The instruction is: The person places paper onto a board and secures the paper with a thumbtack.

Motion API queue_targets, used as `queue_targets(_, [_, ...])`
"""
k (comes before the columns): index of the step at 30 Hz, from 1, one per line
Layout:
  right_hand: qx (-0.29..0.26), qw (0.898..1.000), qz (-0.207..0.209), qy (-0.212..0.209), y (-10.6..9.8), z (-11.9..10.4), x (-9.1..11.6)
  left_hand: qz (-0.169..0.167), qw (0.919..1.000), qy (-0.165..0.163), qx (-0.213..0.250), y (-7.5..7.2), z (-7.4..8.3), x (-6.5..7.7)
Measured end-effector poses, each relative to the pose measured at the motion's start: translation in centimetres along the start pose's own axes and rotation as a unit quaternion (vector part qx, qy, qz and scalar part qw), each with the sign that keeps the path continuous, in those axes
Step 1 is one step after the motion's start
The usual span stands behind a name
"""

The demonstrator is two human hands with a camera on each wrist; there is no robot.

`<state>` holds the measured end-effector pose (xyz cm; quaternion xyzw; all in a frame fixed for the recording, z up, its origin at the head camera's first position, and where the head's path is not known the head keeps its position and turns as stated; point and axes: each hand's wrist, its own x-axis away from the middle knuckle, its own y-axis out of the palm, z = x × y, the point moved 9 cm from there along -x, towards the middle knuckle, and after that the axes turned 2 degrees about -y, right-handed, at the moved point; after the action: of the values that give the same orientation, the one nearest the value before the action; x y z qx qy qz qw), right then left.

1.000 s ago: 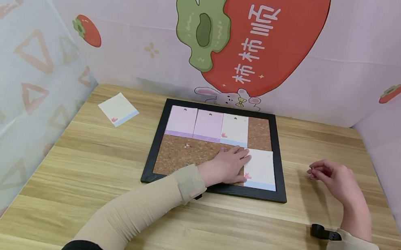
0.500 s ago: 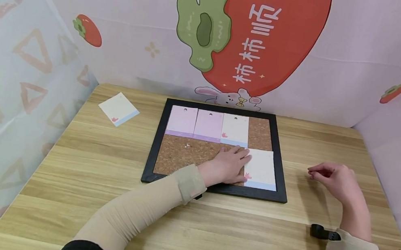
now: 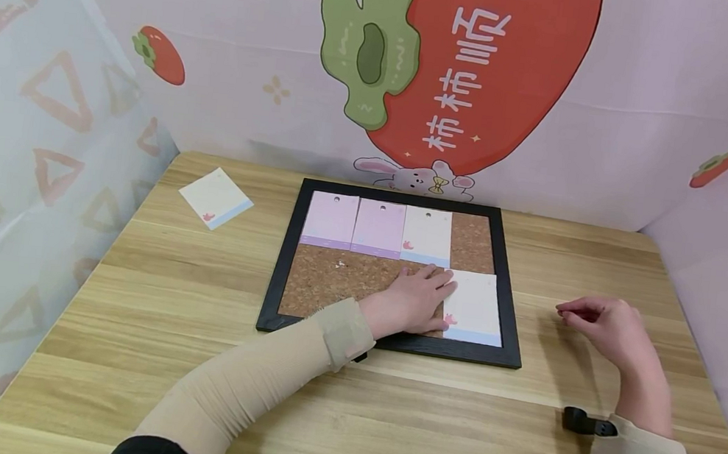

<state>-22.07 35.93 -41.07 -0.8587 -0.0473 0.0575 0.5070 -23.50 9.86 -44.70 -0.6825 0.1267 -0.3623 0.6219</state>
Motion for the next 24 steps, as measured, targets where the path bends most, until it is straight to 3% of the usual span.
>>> queue_targets(10, [0.012,1.0,-0.002,0.013,0.03,0.08,-0.04,0.0,1.0,0.001,0.004,-0.18,0.06,0.12])
queue_targets(24, [-0.017,1.0,0.002,-0.017,0.15,-0.68,-0.18,-0.003,1.0,-0.001,0.0,-0.09,0.01,0.09])
